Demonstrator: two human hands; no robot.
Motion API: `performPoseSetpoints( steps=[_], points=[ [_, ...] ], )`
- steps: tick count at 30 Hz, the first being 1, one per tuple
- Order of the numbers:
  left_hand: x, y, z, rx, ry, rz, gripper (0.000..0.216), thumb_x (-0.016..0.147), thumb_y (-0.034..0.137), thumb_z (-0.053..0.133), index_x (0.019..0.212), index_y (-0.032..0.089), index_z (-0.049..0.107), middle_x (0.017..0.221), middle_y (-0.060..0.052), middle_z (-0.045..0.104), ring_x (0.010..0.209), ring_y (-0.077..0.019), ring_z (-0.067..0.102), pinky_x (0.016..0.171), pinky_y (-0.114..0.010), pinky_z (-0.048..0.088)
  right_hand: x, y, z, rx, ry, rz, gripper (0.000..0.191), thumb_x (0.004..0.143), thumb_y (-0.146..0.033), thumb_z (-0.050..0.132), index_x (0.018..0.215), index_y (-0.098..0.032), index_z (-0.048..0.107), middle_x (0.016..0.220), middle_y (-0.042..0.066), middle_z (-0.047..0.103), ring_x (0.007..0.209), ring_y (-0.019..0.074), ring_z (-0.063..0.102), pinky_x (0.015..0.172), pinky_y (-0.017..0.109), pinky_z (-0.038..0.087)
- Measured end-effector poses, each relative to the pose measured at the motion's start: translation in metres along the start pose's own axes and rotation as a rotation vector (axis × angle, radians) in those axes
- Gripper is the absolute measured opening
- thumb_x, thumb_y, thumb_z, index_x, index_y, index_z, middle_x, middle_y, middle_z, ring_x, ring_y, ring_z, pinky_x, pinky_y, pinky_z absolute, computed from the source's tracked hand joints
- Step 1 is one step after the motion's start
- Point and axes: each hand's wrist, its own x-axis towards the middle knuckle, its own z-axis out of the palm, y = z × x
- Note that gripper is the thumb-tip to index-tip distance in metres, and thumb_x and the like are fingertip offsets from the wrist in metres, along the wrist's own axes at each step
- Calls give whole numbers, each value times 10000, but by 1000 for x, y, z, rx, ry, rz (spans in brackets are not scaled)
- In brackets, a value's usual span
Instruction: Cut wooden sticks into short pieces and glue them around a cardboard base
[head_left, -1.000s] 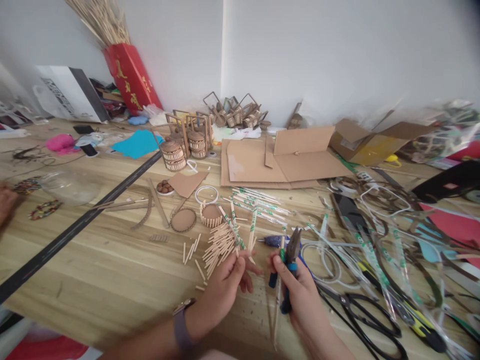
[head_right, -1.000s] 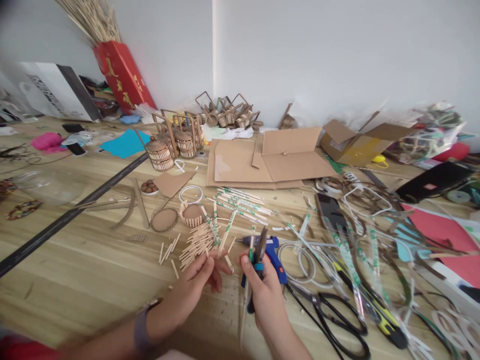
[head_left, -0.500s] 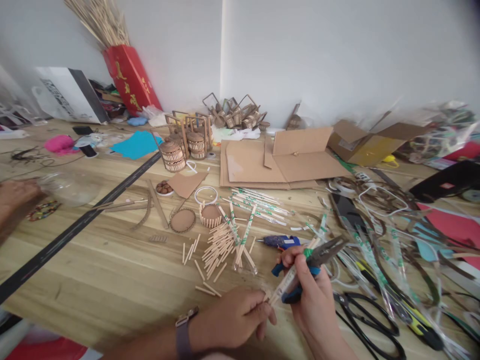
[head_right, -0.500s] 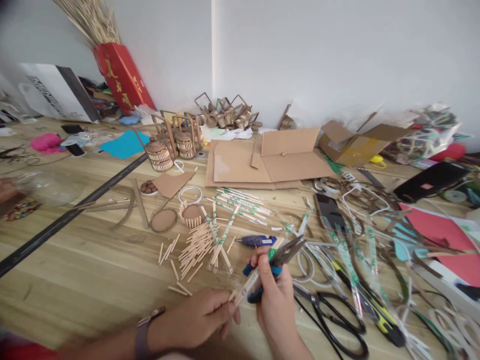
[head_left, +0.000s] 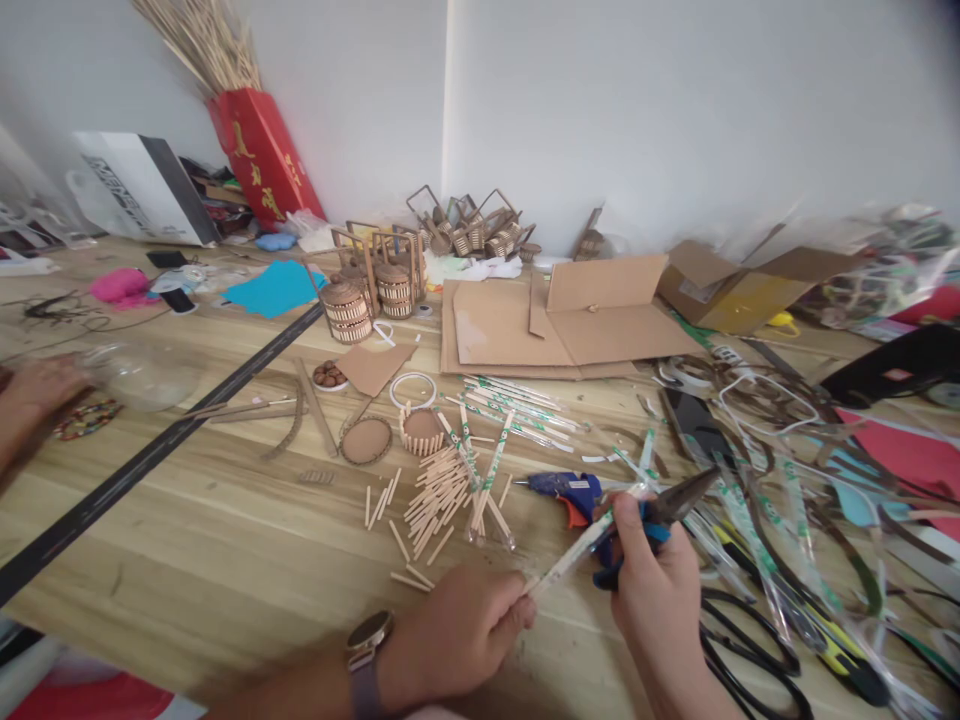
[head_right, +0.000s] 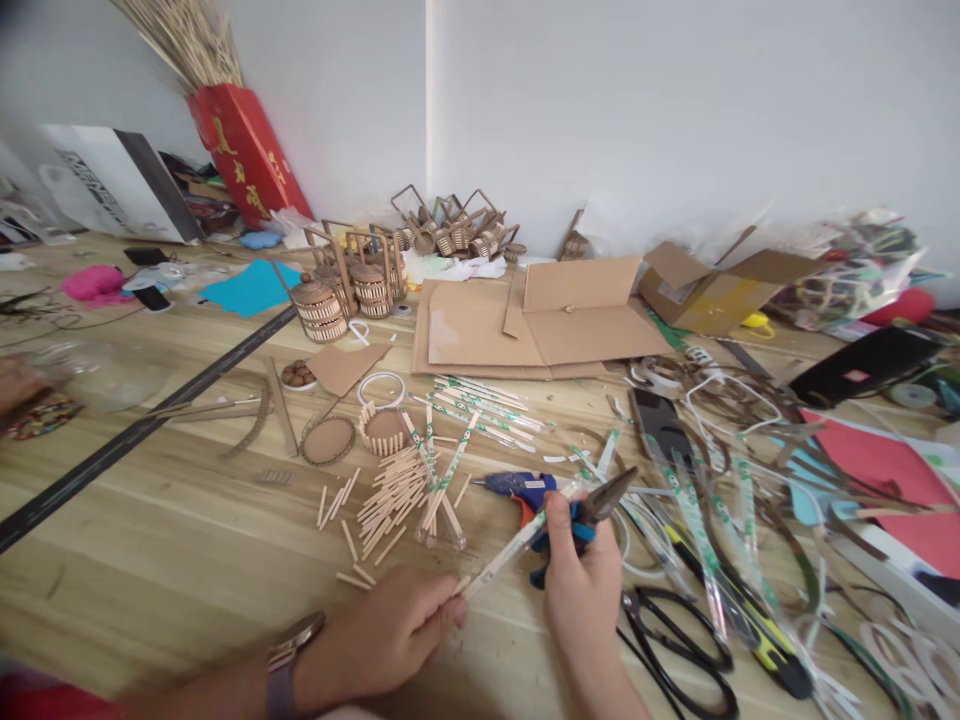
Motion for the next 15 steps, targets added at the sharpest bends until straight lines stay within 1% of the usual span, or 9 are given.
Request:
performPoseSetpoints(
  steps=[3,5,7,9,11,13,15],
  points=[
    [0,-1,1,-23,62,-2,351,978,386,344,699,218,472,666,-29,586,633,-175,514,574,-288,300,-9,-4,6,-56,-55,9,464,747,-668,659,672,-216,580,522,-40,504,507,151,451,490,265,364],
    [0,0,1,-75,76,-20,370,985,403,328,711,213,491,650,-26,579,625,-171,521,583,-279,323,-17,-7,12,-88,-126,-2,494,747,-698,633,654,-215,584,544,-20,534,546,169,485,521,276,398],
    [0,1,1,-135,77,-43,392,992,422,318,723,210,508,615,-12,565,600,-162,523,591,-268,345,-25,-7,19,-104,-209,-27,518,749,-721,606,682,-208,611,609,6,586,614,190,525,587,295,441],
    [0,3,1,-182,69,-66,423,999,443,299,719,209,514,593,-5,568,597,-158,537,621,-261,374,-30,-6,23,-113,-284,-35,522,761,-725,585,692,-209,614,641,14,600,642,194,533,619,304,456],
    [1,3,1,-212,39,-82,446,998,460,298,700,207,513,586,-7,583,598,-157,555,640,-259,392,-31,-4,24,-121,-346,-18,501,786,-702,573,687,-212,600,629,6,587,621,182,521,605,293,453],
    [2,3,-1,-224,-4,-87,475,992,481,313,660,203,510,579,-8,586,578,-152,555,624,-256,389,-28,-4,23,-117,-412,-16,459,812,-658,574,705,-212,599,642,2,587,622,175,520,608,281,451],
    [4,-1,-4,-241,4,-93,517,984,519,322,624,198,506,557,-5,571,548,-143,540,597,-254,374,-23,-9,20,-121,-522,-42,410,826,-607,583,713,-213,599,647,-4,580,628,172,519,612,272,445]
  ],
)
